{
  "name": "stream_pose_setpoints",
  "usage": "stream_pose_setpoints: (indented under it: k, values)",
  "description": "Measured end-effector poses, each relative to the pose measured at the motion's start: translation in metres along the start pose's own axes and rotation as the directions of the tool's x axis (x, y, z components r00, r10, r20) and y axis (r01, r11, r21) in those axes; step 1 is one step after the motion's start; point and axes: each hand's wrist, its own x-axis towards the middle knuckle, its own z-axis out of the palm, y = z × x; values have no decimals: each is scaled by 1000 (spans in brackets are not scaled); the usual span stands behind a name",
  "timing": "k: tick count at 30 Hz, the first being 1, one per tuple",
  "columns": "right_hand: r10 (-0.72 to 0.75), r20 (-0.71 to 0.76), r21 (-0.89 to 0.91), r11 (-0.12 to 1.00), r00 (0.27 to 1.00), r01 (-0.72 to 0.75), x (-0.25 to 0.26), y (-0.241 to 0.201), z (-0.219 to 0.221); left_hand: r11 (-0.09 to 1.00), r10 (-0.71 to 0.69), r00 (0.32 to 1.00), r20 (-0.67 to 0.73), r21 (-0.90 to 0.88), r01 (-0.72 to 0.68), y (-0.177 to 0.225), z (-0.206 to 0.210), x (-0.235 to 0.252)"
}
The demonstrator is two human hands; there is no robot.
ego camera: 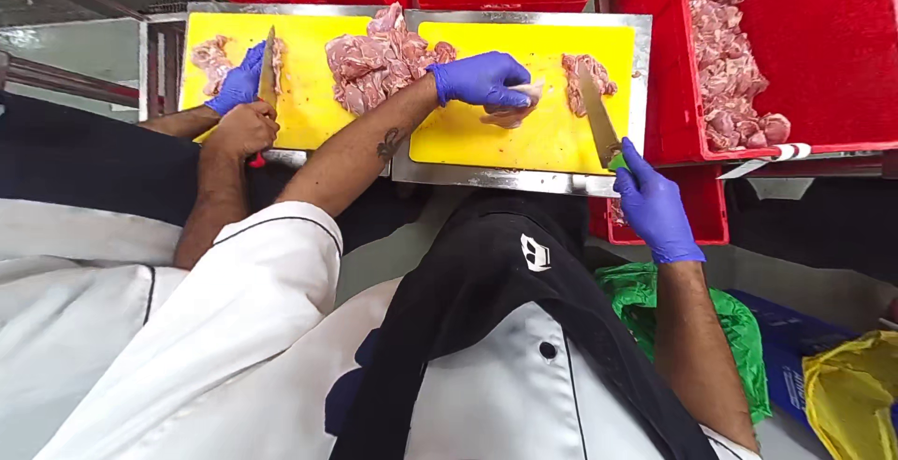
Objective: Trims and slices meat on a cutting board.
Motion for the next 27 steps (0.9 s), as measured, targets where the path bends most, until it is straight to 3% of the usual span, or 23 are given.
stream_pose_setpoints:
  k: [1,3,5,8,10,16,22,25,27]
  values:
    - [-12,-51,44,999,999,14,-3,-5,-5,986,-5,995,-101,-165,-12,8,3,-1]
    - [-27,-124,136,990,992,44,-10,-20,-12,876,-149,961,-232,-482,19,21,21,-3]
    - [-35,-124,243,968,992,65,-16,-41,-11,817,-346,908,-235,-551,169,16,47,-1]
    - [-43,-7,199,979,999,43,-23,-57,12,859,-507,816,-277,-79,507,-22,97,0]
    - [-78,79,56,996,994,74,-27,-56,33,814,-519,779,-352,77,576,-34,112,-1]
    - [-45,237,-282,953,971,113,-53,-57,51,842,-477,818,-320,100,530,-32,110,5]
    - [-106,125,-239,962,986,134,40,-84,98,859,-464,853,-240,112,499,-36,103,10]
    - [-149,110,-147,975,983,165,54,-83,94,930,-364,882,-301,-175,324,-41,99,-3]
    - [-171,85,-64,982,982,177,50,-74,79,860,-396,851,-345,-464,212,-31,95,-14]
